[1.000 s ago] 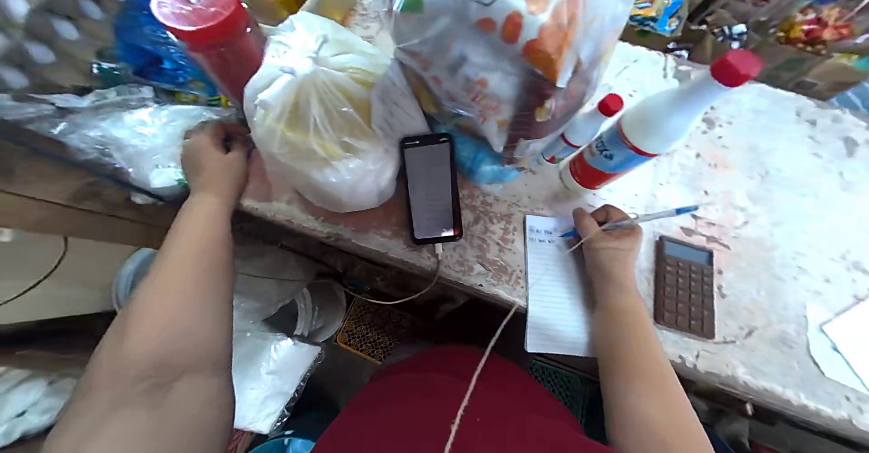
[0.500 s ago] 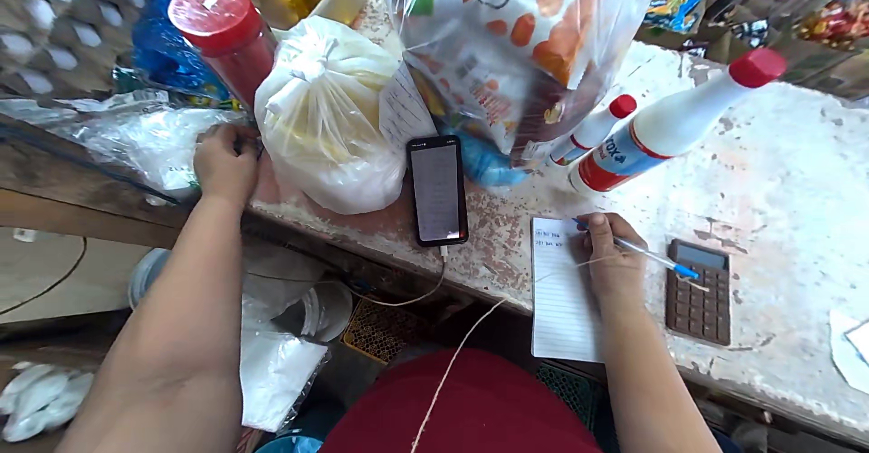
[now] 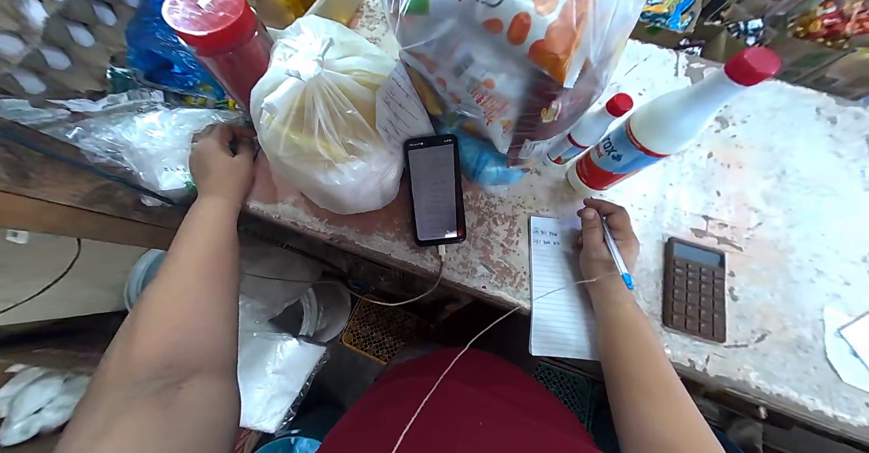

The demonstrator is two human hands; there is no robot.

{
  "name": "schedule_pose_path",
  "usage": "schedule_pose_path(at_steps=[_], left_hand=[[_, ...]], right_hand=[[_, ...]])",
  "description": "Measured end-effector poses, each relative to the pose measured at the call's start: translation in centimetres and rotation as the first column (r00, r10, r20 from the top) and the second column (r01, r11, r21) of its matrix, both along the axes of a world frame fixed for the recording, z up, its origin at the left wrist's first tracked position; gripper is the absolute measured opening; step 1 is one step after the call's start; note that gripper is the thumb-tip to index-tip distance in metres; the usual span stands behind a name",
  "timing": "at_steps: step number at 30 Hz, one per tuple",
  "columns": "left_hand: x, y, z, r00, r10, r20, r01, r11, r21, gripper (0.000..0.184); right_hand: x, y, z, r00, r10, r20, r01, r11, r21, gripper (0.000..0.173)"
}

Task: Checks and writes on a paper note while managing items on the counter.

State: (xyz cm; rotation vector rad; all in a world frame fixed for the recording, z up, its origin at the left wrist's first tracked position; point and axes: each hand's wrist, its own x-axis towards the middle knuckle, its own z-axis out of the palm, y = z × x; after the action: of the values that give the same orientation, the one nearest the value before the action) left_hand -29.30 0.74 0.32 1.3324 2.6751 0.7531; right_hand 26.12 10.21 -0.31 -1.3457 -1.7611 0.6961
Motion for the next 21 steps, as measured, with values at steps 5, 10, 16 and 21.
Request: schedule_pose_path(at_steps=[5, 10, 16, 21], left_hand=[[0.1, 0.1, 0.0, 1.000, -0.004, -0.007, 0.005, 1.000, 0.007, 0.033], [-0.2, 0.1, -0.1, 1.000, 0.003, -0.001, -0.003, 1.000, 0.010, 0.032], [-0.1, 0.0, -0.1, 1.000, 0.001, 0.005, -0.001, 1.000, 0.012, 0.033], [0.1, 0.0, 0.4, 1.000, -0.016, 0.001, 0.016, 1.000, -0.015, 0.034]], right_hand=[[0.2, 0.4, 0.2, 0.999, 0.051, -0.008, -0.051, 0.999, 0.001, 0.034], [0.5, 0.3, 3.2, 0.860, 0.137, 0.491, -0.139, 0.990, -0.033, 0.024], [0.5, 0.5, 3.2, 0.794, 0.197, 0.575, -0.253, 0.967, 0.019, 0.018], [-0.3, 0.5, 3.5, 0.802, 0.161, 0.575, -0.185, 0.983, -0.017, 0.020]])
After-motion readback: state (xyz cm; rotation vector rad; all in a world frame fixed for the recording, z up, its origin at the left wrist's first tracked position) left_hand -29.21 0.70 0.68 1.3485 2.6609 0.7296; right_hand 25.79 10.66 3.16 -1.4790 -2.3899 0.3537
